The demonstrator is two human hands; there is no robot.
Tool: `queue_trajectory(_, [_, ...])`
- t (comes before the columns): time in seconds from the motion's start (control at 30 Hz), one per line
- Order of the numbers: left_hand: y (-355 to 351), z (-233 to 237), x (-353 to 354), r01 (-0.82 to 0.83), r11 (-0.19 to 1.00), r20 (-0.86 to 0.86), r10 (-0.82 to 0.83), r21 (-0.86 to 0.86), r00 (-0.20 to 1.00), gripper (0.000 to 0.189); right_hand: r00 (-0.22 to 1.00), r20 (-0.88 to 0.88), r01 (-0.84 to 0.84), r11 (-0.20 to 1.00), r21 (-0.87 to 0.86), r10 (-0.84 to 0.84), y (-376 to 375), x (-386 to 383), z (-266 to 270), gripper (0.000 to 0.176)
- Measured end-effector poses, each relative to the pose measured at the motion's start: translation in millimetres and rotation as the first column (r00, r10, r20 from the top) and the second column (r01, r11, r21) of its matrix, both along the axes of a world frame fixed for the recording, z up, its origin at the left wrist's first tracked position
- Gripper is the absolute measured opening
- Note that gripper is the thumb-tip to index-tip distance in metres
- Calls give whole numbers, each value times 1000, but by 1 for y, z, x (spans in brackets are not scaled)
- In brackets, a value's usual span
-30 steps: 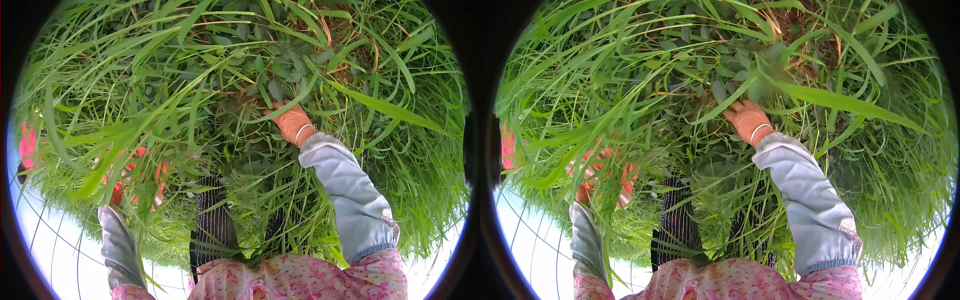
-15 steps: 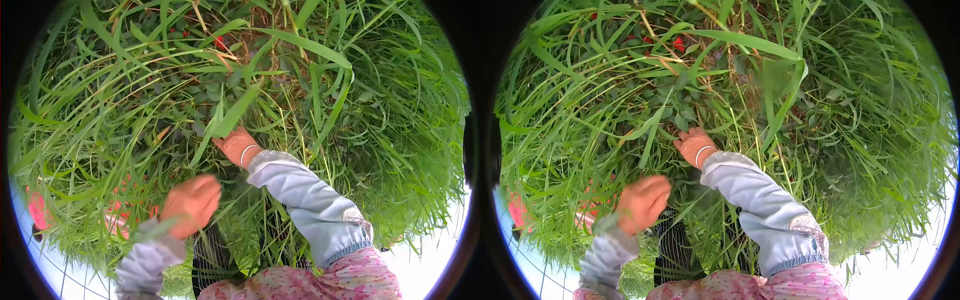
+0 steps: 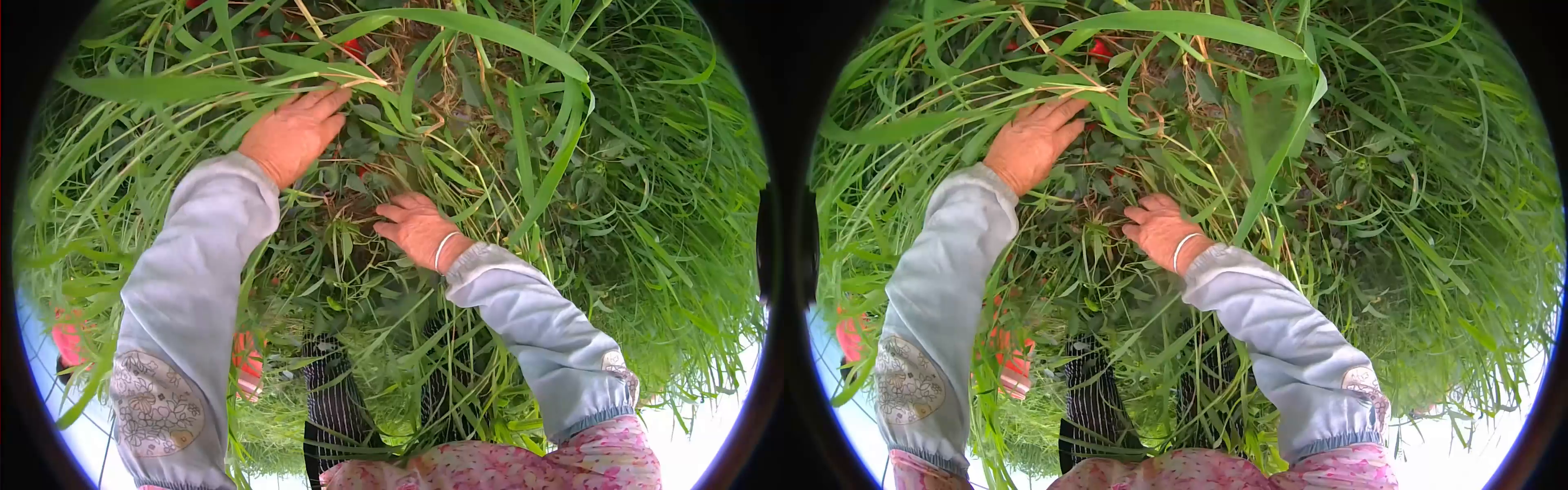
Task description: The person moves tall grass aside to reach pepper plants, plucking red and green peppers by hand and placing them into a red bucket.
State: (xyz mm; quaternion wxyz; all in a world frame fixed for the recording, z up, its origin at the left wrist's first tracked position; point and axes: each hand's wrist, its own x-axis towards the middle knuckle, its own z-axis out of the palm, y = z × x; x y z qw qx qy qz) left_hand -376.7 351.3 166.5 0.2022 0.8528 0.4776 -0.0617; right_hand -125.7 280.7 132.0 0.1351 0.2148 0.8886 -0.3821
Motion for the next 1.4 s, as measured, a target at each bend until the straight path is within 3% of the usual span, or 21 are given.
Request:
queue_trajectory(0.07, [-26,-7,19,-148,979,340,93,141,936,32,999,-32,15,1000,5,-15,0,1,-1,40])
queue_trajectory(0.13, [-42,30,40,109,973,226,-154,201,962,23,999,-31,23,1000,2,-23,-3,-10,3,39])
queue_trajectory(0.2, [-76,11,56,179,982,204,-164,-58,965,26,995,80,68,988,-141,-57,5,-19,10,37])
queue_trajectory(0.23, [-92,-7,63,36,959,-23,-44,-280,999,29,998,50,35,996,-78,-31,4,-17,10,36])
queue_trajectory(0.33, [-103,-63,64,-377,821,-338,242,-429,910,31,999,-43,34,999,14,-33,0,-10,5,37])
queue_trajectory(0.47, [-101,-90,79,-698,576,-58,752,-427,656,34,999,-38,23,1000,-16,-24,4,-12,7,38])
queue_trajectory(0.53, [-99,-95,82,-691,344,113,927,-636,358,37,999,-23,37,998,-47,-39,5,-14,8,37])
queue_trajectory(0.57, [-103,-99,83,-695,365,152,924,-620,350,37,999,-32,41,999,-30,-42,5,-14,8,36])
queue_trajectory(0.67, [-97,-75,71,-715,495,31,832,-494,554,34,972,-201,135,989,66,-119,3,-16,8,31])
queue_trajectory(0.77, [-81,-55,58,-597,625,-131,628,-503,768,26,953,-60,272,926,-261,-297,25,-33,20,28])
queue_trajectory(0.8, [-76,-49,56,-558,642,-210,538,-526,816,25,901,-148,380,907,-183,-407,32,-38,15,28])
queue_trajectory(0.87, [-87,-43,59,-619,636,-187,612,-461,768,21,743,-340,595,801,-59,-577,49,-48,0,28])
queue_trajectory(0.93, [-83,-25,62,-635,690,-89,650,-348,755,18,691,-321,683,730,0,-647,70,-54,-9,24])
queue_trajectory(1.0, [-78,-36,61,-624,728,186,680,-282,709,23,690,-91,717,696,-53,-718,92,-48,-14,30])
queue_trajectory(1.03, [-72,-48,59,-632,714,320,700,-301,638,28,698,-133,707,707,-28,-704,98,-43,-25,29])
queue_trajectory(1.1, [-57,-65,57,-618,725,366,687,-303,627,36,706,-172,697,717,-8,-687,109,-35,-40,29])
queue_trajectory(1.17, [-32,-51,59,-576,768,193,633,-281,750,46,710,-160,691,722,-25,-685,118,-27,-50,30])
queue_trajectory(1.27, [-37,-45,62,-332,866,31,370,-375,929,58,706,-289,668,744,-31,-646,131,-24,-60,28])
queue_trajectory(1.3, [-46,-54,56,-176,945,53,197,-274,979,64,661,-120,725,672,-152,-741,134,-27,-51,27])
queue_trajectory(1.37, [-68,-85,38,-188,902,356,335,-389,872,62,537,246,830,454,-323,-807,144,-32,-31,25])
queue_trajectory(1.4, [-53,-51,48,-180,877,157,274,-445,949,59,583,147,796,524,-303,-799,141,-32,-35,24])
